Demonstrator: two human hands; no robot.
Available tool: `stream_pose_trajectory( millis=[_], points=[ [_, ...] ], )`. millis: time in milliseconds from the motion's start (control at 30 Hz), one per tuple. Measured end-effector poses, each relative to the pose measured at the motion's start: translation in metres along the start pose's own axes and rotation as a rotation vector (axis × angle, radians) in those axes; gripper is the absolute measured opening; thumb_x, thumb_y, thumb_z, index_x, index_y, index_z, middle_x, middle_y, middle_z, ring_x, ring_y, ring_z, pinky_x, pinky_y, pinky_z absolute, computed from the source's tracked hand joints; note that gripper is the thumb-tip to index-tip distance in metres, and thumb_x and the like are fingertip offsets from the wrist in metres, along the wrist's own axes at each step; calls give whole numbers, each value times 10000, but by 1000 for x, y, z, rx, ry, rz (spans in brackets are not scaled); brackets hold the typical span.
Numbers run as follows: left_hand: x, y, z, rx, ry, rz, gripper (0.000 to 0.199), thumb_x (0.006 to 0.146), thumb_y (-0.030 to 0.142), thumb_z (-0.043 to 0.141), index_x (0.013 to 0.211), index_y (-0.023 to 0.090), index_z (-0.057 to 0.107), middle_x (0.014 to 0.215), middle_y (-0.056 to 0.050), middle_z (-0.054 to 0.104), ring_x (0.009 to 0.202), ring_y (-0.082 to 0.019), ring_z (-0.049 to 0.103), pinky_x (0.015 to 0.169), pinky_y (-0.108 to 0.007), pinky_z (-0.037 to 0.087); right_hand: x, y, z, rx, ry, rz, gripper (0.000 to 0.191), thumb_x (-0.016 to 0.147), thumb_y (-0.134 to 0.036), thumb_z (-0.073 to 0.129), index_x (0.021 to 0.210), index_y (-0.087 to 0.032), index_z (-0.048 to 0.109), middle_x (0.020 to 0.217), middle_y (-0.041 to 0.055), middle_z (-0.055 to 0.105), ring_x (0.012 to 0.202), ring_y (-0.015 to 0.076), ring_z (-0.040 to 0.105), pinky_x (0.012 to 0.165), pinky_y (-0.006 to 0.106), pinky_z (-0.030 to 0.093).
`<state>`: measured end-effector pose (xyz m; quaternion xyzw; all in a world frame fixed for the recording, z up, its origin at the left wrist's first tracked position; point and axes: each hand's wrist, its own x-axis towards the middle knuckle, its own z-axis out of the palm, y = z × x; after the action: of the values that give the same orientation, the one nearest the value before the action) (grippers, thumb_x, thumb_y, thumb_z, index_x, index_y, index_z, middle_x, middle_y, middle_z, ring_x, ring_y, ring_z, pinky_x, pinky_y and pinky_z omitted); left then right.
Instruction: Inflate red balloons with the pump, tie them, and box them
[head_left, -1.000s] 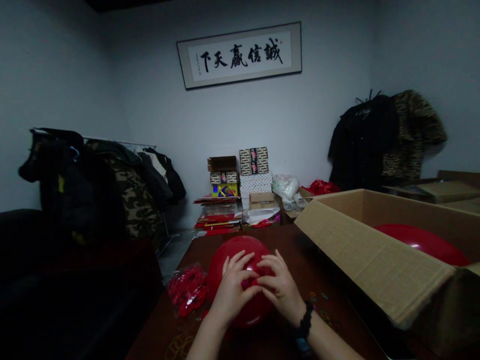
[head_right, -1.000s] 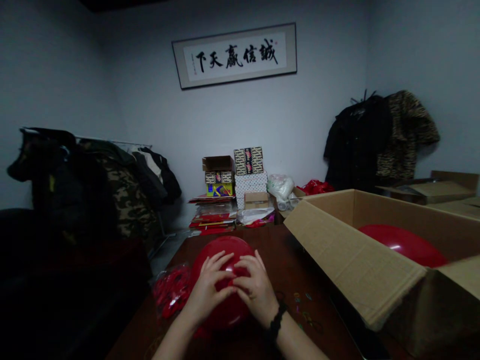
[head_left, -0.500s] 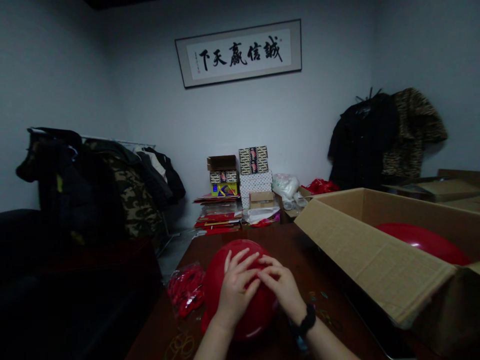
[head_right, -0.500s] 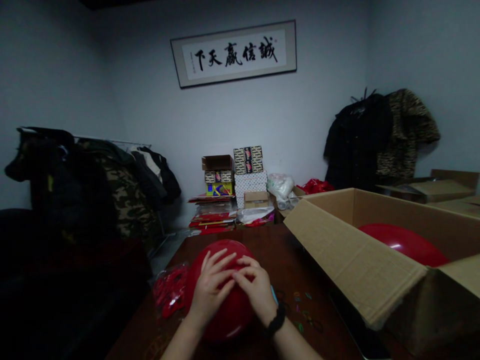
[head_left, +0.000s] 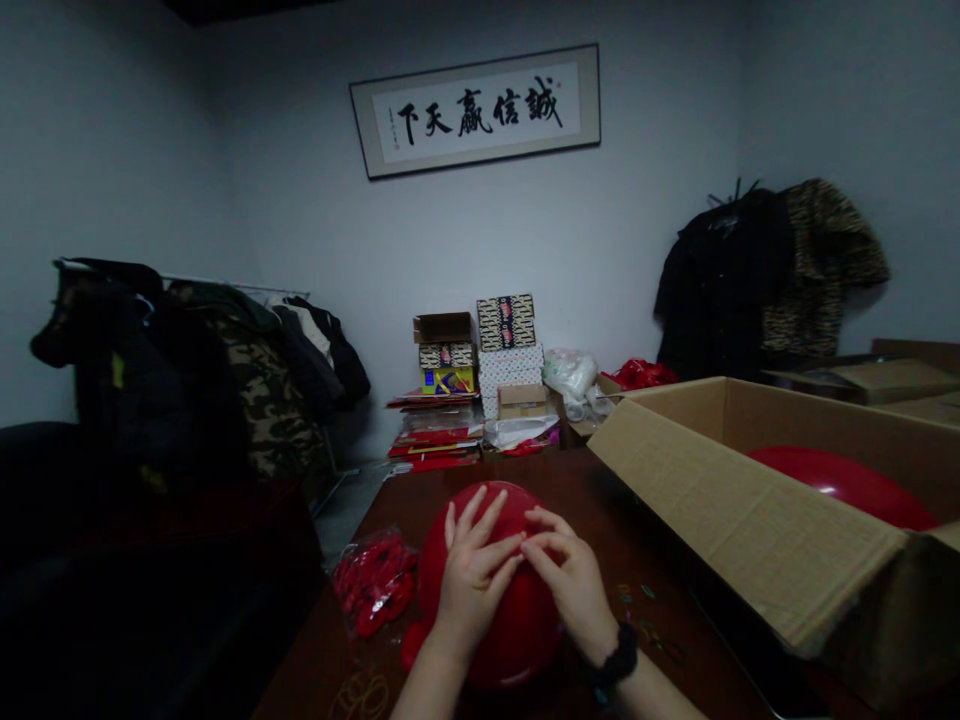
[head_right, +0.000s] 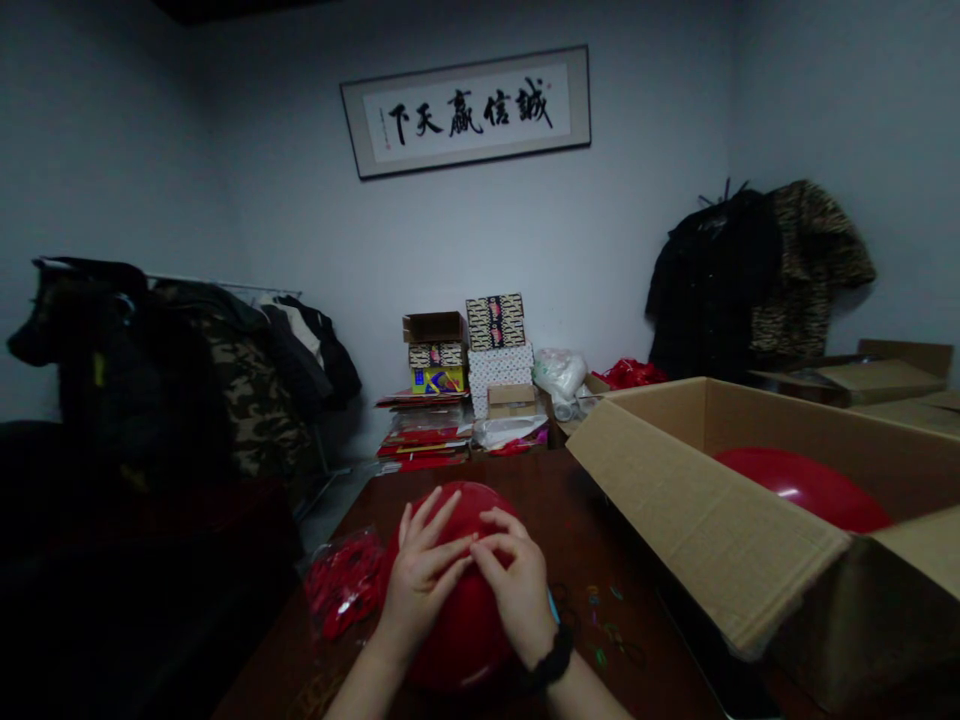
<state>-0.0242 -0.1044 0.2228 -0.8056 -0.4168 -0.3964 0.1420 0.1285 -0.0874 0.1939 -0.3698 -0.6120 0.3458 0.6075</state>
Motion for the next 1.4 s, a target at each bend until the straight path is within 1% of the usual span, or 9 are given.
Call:
stream_pose_trajectory(
  millis=[167,367,433,533,633,800,933,1100,1400],
  points=[
    [-2,-1,-1,-20,47,-28,219,807,219,567,936,331,703,1331,-49,524,1307,-276,347,1049,-643,151,4,4,-8,63,-21,38,224,761,-423,596,685,-224,665,1164,90,592,1101,257,537,1008,454,347],
    [3,-6,-3,-174,-9,-153,141,793,256,583,761,283,718,1292,-42,561,1261,-272,403,1035,-599,257,9,1,-27,130,-227,-24,269,812,-406,500,622,-223,549,1146,54,593,1134,228,513,975,421,391],
    [4,-7,-4,-204,-11,-170,140,791,263,584,751,280,717,1272,-47,577,1241,-270,423,1030,-594,272,11,-4,-36,34,-299,-104,214,751,-348,582,583,-225,536,1128,42,587,1169,238,472,1015,446,339],
    [6,-6,-6,-192,-32,-164,139,792,279,583,743,290,713,1244,-36,598,1240,-269,419,1039,-612,230,17,-14,-46,-379,-347,-322,122,676,-262,640,599,-244,546,1102,12,565,1206,245,413,1091,536,155],
    [7,-1,-6,-150,-65,-126,128,791,289,585,764,303,709,1211,-27,619,1241,-272,412,1044,-636,173,21,-23,-51,-713,-264,-465,62,707,-244,591,674,-262,542,1055,1,573,1178,235,433,1095,575,96],
    [10,9,-3,-84,-60,-64,140,807,261,561,806,282,700,1175,-43,636,1232,-271,420,1051,-638,139,21,-24,-45,-836,36,-575,35,786,-284,542,799,-277,574,941,17,615,1069,226,500,1092,581,120],
    [11,12,-3,-52,-51,-53,142,806,228,557,817,268,693,1159,-47,641,1216,-272,435,1044,-647,147,20,-17,-38,-696,175,-464,129,769,-340,589,664,-267,607,866,-2,596,948,193,520,1090,561,117],
    [12,17,-1,-44,-66,-26,141,808,212,550,804,260,682,1157,-41,636,1216,-271,430,1043,-651,148,21,-4,-23,-345,255,-159,279,771,-400,572,557,-223,598,775,21,552,813,175,523,830,367,411],
    [11,27,7,-51,-7,-39,127,745,147,591,772,241,673,1172,-69,584,1196,-269,440,1045,-618,199,21,0,-6,-73,250,55,353,736,-442,564,480,-205,518,649,-10,541,649,143,536,661,272,418]
  ],
)
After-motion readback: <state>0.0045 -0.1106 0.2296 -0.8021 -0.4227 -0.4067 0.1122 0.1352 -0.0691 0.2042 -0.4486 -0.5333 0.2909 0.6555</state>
